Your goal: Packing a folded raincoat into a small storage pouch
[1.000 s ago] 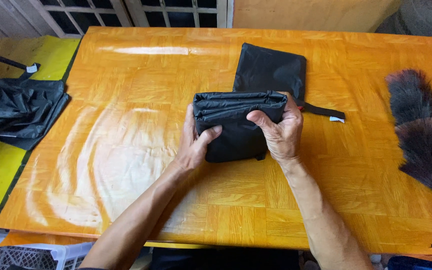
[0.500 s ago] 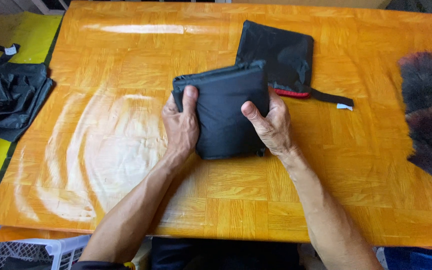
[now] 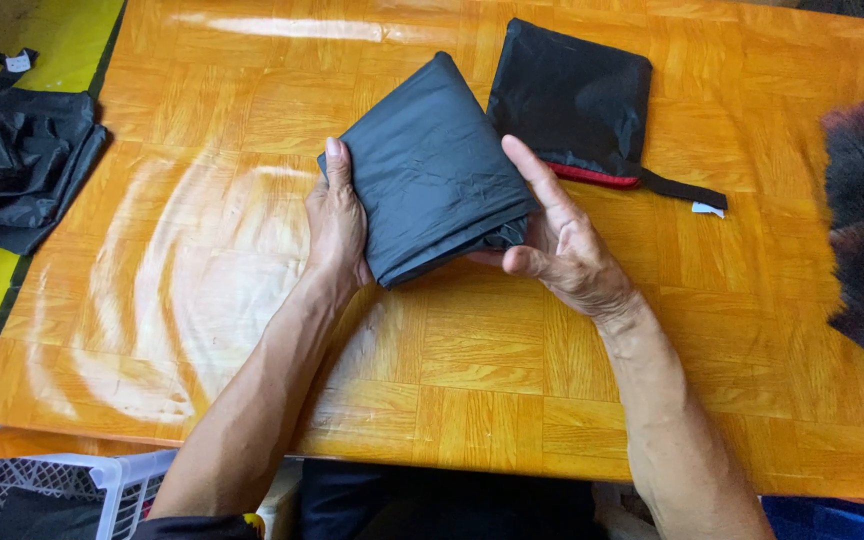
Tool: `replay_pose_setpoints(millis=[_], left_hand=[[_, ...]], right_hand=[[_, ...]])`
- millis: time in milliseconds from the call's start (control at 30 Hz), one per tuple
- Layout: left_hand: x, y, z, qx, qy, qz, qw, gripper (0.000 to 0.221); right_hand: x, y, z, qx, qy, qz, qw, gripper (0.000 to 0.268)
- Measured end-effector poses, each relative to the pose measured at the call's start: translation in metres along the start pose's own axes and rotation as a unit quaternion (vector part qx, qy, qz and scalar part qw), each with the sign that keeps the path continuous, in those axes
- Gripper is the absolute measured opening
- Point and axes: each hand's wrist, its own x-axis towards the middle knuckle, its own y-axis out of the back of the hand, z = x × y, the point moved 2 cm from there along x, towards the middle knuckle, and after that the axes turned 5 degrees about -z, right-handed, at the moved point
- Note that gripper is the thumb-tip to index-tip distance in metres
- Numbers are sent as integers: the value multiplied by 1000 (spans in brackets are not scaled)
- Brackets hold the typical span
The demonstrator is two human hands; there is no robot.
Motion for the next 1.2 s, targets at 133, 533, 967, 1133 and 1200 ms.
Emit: replay_pose_setpoints(millis=[133, 533, 967, 1133, 1200], left_hand=[[-1, 5, 0, -21, 16, 4, 1000, 58], [6, 6, -14, -36, -49, 13, 998, 45], [-3, 5, -2, -55, -32, 35, 997, 46], [-11, -1, 1, -49, -37, 33, 998, 43], [-7, 0, -3, -51, -47, 29, 997, 42]], right_hand=[[2, -6, 5, -18, 36, 1, 999, 83], [1, 8, 58, 136, -36, 165, 976, 49], [0, -10, 15, 216, -24, 132, 967, 64], [-1, -5, 29, 123, 23, 208, 970, 38], [0, 2, 37, 114, 31, 218, 969, 36]])
